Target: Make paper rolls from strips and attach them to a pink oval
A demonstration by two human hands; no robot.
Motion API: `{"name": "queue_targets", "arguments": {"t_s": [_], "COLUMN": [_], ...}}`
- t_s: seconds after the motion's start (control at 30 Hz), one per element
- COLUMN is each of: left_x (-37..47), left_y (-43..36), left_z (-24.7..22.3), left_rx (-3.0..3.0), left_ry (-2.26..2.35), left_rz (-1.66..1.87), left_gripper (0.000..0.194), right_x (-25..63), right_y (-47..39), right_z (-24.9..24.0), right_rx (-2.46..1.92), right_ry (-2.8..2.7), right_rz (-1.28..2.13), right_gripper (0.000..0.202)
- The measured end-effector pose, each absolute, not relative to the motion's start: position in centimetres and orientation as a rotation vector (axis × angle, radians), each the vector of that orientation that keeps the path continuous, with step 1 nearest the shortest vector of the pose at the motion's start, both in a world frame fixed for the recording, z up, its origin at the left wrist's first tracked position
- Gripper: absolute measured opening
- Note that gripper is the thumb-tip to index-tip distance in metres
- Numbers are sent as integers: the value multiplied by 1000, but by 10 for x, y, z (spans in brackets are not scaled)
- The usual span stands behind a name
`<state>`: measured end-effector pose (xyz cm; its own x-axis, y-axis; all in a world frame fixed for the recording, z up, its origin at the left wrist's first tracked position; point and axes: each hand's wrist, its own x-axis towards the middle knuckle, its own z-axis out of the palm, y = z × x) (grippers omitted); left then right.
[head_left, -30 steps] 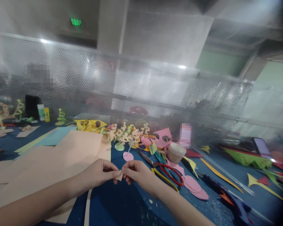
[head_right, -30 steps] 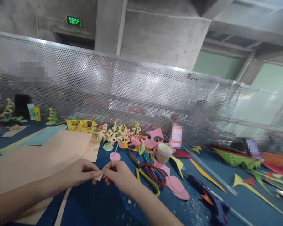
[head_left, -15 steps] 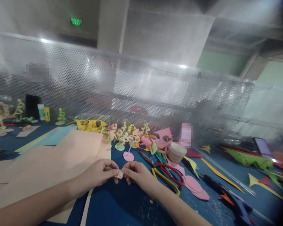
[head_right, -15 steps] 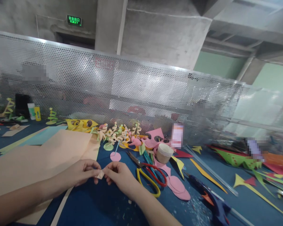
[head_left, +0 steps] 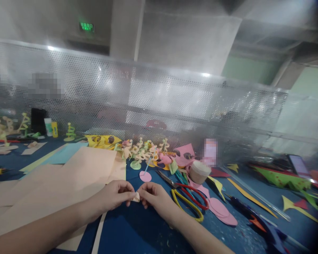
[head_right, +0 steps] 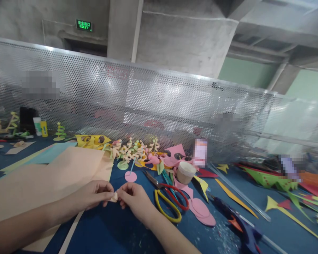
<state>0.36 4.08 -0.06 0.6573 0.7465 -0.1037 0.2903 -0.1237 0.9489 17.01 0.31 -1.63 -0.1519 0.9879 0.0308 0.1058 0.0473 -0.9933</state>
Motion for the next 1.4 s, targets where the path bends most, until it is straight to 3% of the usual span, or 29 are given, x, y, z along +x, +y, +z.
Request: {"name": "queue_targets", "arguments": {"t_s": [0.83,1.07,1.4], "left_x": [6,4,5], "left_y": [42,38,35], "left_z": [-5,1,4], "left_rx": [1628,1713,1690], "left_ry": [855,874,864], "left_rz": [505,503,504], "left_gripper": [44,33,36], "right_x": [167,168,168], "right_y": [1,2,1], "right_z": [-15,-18,-16], "right_rx": [-1166,-1144,-1133], "right_ry": [-1388,-1383,-1367], "right_rz": [1226,1232,1270], "right_gripper": [33,33,34]}}
